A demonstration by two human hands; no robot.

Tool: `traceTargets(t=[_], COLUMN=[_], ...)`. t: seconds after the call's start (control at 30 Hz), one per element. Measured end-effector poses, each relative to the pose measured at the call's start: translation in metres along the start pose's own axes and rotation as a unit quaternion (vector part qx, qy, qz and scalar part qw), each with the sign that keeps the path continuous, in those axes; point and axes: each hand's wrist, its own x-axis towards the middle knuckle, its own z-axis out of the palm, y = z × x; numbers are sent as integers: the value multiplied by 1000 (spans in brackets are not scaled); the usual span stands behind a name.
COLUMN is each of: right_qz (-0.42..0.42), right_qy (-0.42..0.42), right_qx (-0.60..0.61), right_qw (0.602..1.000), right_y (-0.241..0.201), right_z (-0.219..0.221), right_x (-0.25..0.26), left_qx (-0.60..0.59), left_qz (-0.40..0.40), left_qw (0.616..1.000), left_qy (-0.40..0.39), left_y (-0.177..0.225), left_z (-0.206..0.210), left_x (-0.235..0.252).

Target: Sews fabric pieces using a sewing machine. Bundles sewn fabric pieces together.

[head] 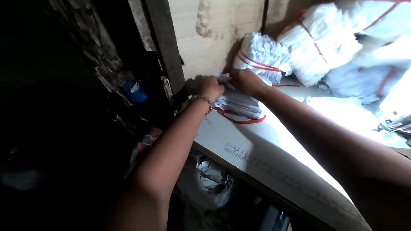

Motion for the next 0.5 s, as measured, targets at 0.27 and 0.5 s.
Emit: traceTargets(t=[0.27, 0.5], right_qz=[105, 148], right_qy=[-56, 28], right_qx=[-11, 17], right_qw=[993, 989], right_y=[-14, -10], right_z=[6, -20], right_x=[-17, -16], left_qx=[-207, -717], left_qz=[-23, -96], left_qw=[978, 686], left_qy=[-4, 80], left_y=[7, 55], left_z=[-2, 39], left_x=[13, 2])
